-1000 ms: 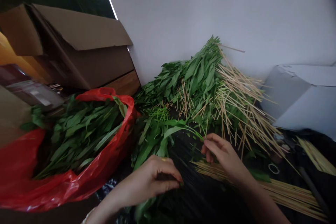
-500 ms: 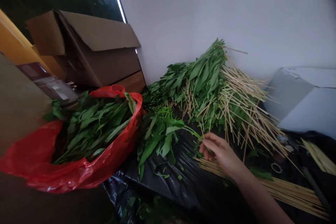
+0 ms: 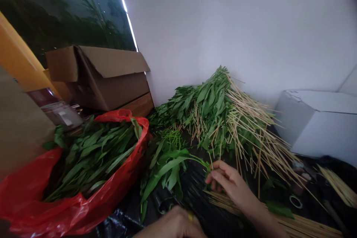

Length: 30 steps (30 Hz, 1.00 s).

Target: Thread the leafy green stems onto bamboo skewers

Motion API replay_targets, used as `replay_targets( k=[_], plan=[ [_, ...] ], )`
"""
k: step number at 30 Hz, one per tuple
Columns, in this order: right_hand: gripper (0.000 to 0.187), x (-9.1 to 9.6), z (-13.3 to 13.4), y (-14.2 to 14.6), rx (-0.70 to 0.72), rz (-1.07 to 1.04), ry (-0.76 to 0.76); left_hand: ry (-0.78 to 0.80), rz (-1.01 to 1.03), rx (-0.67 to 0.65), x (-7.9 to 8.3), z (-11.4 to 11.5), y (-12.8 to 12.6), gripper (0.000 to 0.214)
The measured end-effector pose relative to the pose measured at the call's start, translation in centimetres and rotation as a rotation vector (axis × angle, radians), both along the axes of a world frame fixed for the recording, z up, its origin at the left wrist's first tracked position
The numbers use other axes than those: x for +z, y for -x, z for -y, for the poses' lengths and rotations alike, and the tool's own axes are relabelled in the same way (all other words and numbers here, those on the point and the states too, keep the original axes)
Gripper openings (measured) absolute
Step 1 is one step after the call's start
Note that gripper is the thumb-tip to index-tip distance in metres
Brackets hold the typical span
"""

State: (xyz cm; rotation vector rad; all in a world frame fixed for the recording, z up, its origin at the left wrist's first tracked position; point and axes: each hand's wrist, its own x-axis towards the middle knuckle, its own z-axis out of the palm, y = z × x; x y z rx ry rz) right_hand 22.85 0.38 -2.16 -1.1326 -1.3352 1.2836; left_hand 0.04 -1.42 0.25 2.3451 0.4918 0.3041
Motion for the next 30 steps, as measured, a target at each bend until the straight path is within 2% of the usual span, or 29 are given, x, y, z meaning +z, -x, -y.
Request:
replay_targets(
  k=[3, 5, 7, 10, 13, 16, 19, 25, 27, 30],
  plan=[
    [0.040, 0.2, -0.1, 0.1, -0.026, 0.000, -0.007, -0.150, 0.163, 0.166, 1.2, -2.4, -1.1, 0.019],
    [0.041, 0.2, -0.1, 0.2, -0.025, -0.014, -0.009, -0.373, 0.274, 0.311, 1.8, -3.9, -1.8, 0.018],
    [0.041, 0.2, -0.2, 0.3, -0.012, -0.028, -0.001, -0.622, 0.273, 0.373, 2.2, -5.3, -2.5, 0.021],
    [0.042, 0.1, -0.2, 0.6, 0.019, -0.051, 0.026, -0.873, 0.125, 0.297, 2.5, -6.7, -3.3, 0.023],
    [0.045, 0.0, -0.2, 0.9, 0.029, -0.057, 0.066, -0.972, -0.021, 0.159, 2.6, -7.6, -3.8, 0.021],
    [0.047, -0.5, -0.4, 0.8, 0.029, -0.045, 0.103, -1.018, -0.091, 0.073, 2.7, -8.4, -3.8, 0.021],
    [0.044, -1.3, -0.6, 0.4, 0.028, 0.005, 0.110, -1.027, -0.127, 0.070, 2.5, -9.1, -3.8, 0.018],
    [0.028, -1.7, -0.5, 0.3, -0.126, 0.349, -0.053, -0.982, -0.165, 0.103, 1.6, -9.5, -4.6, 0.009],
    [0.029, -1.5, -0.3, 0.4, -0.123, 0.367, -0.052, -0.884, -0.081, 0.187, 1.4, -10.1, -4.6, 0.011],
    [0.030, -1.4, -0.3, 0.1, -0.134, 0.330, -0.019, -0.699, 0.142, 0.506, 2.0, -11.8, -3.7, 0.012]
  ],
)
